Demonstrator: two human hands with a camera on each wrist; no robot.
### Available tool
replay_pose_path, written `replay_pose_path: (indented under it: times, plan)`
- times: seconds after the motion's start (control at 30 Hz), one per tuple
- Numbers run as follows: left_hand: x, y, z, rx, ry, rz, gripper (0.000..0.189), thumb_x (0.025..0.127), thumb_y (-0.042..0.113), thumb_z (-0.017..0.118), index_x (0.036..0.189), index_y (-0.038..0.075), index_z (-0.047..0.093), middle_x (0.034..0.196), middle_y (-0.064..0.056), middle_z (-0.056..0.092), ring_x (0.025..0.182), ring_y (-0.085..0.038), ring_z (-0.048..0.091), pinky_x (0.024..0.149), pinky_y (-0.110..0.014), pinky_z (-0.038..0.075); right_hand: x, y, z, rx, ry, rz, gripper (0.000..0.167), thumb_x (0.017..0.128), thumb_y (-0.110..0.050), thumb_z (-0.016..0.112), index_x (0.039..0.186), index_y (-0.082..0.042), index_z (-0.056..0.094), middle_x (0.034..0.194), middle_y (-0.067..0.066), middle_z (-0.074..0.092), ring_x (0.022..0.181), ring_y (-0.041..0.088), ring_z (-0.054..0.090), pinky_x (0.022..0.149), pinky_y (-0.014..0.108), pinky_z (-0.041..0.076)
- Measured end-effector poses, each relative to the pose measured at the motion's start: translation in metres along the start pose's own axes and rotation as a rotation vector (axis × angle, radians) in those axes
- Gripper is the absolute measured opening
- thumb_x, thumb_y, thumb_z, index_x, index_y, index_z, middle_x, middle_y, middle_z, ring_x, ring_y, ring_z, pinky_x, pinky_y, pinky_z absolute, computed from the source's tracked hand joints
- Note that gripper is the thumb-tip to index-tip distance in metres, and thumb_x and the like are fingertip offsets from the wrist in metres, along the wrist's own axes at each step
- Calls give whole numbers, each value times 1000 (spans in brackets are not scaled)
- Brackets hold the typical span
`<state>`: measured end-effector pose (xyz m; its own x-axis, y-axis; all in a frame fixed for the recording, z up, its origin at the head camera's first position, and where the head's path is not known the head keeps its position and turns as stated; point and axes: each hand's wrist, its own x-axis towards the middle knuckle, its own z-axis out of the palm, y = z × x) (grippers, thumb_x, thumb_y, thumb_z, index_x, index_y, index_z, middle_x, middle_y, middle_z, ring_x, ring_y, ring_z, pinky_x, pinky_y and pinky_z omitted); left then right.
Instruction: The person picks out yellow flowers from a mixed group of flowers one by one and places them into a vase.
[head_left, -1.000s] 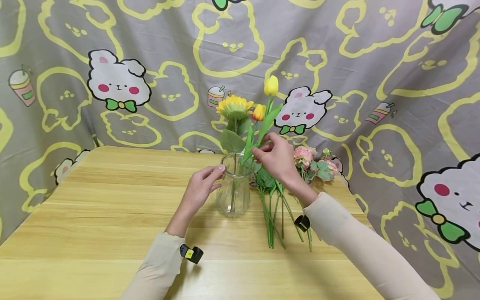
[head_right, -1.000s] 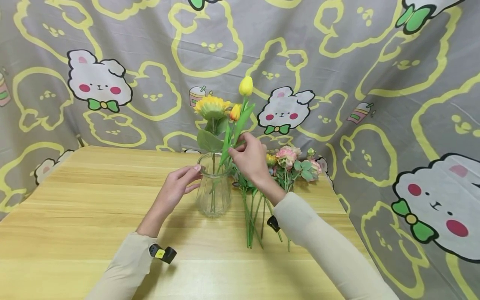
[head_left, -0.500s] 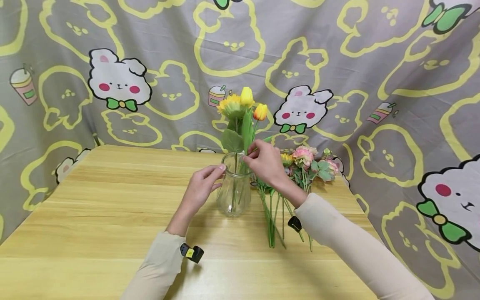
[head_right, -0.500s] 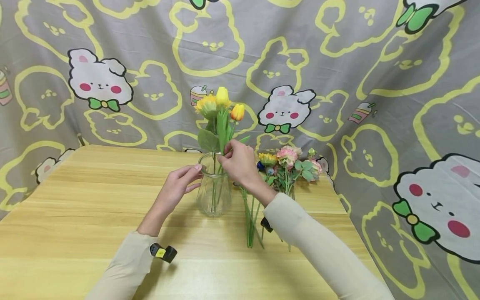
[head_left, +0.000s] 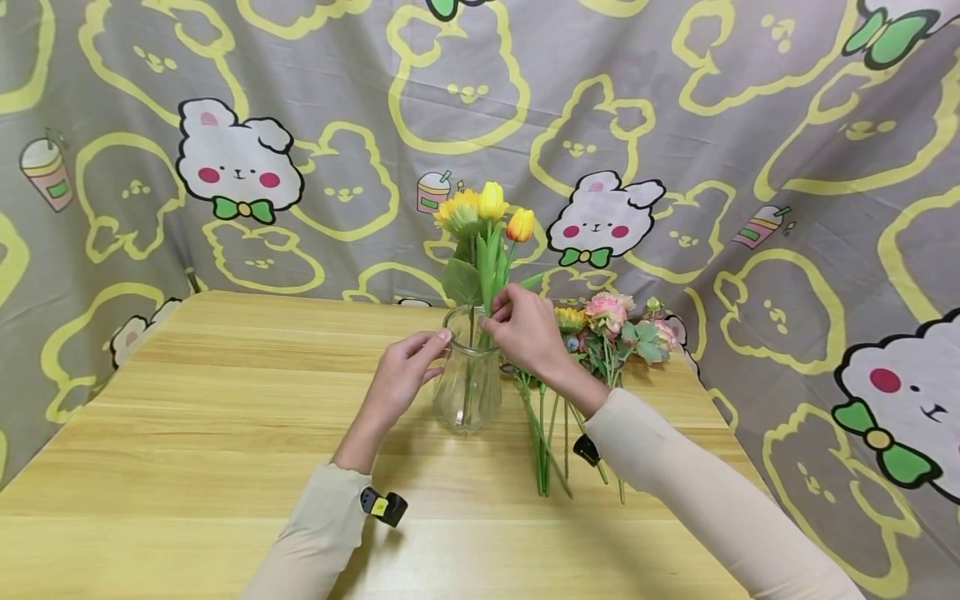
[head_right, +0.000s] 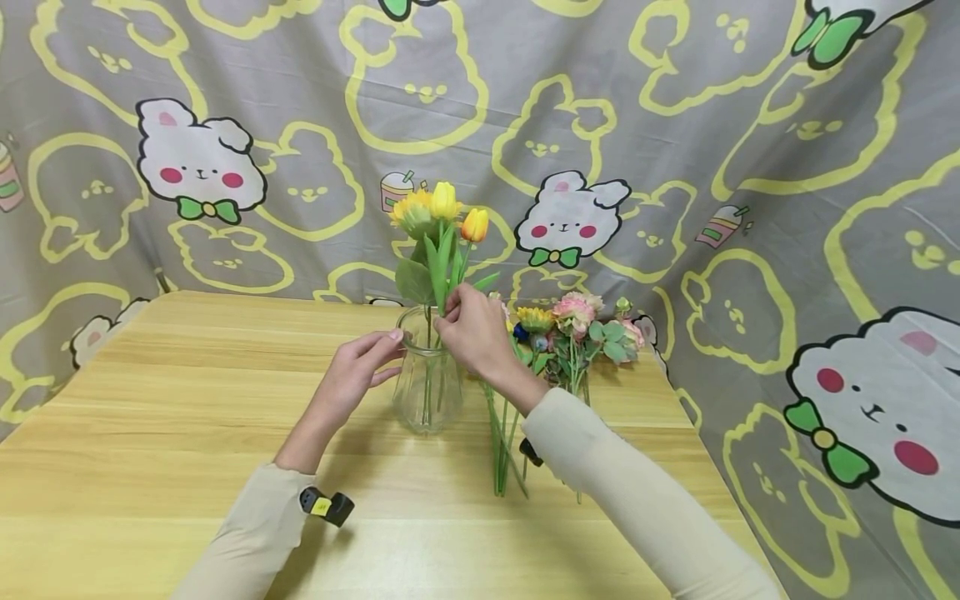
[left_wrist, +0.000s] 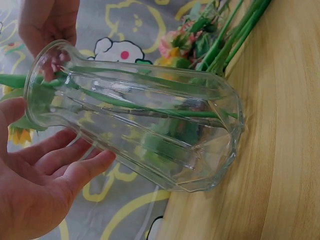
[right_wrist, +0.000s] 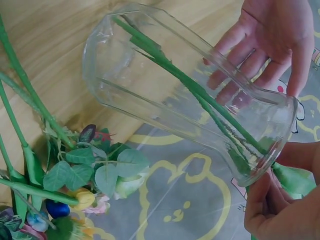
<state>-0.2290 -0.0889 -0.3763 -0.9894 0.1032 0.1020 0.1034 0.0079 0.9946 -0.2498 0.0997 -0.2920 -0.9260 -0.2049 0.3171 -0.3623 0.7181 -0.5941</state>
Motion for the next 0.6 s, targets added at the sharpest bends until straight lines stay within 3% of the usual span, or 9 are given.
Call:
replay_pose_path:
  times: [0.6]
  plan:
    - [0,1,0,7,2,-3,57,100,52,59,130,3,65,129,-16,64,124,-28,60,103,-40,58,-3,0,-2,52,7,29,24,88,-12,77,105,-3,63,89,9,72,75,21,69,69,35,62]
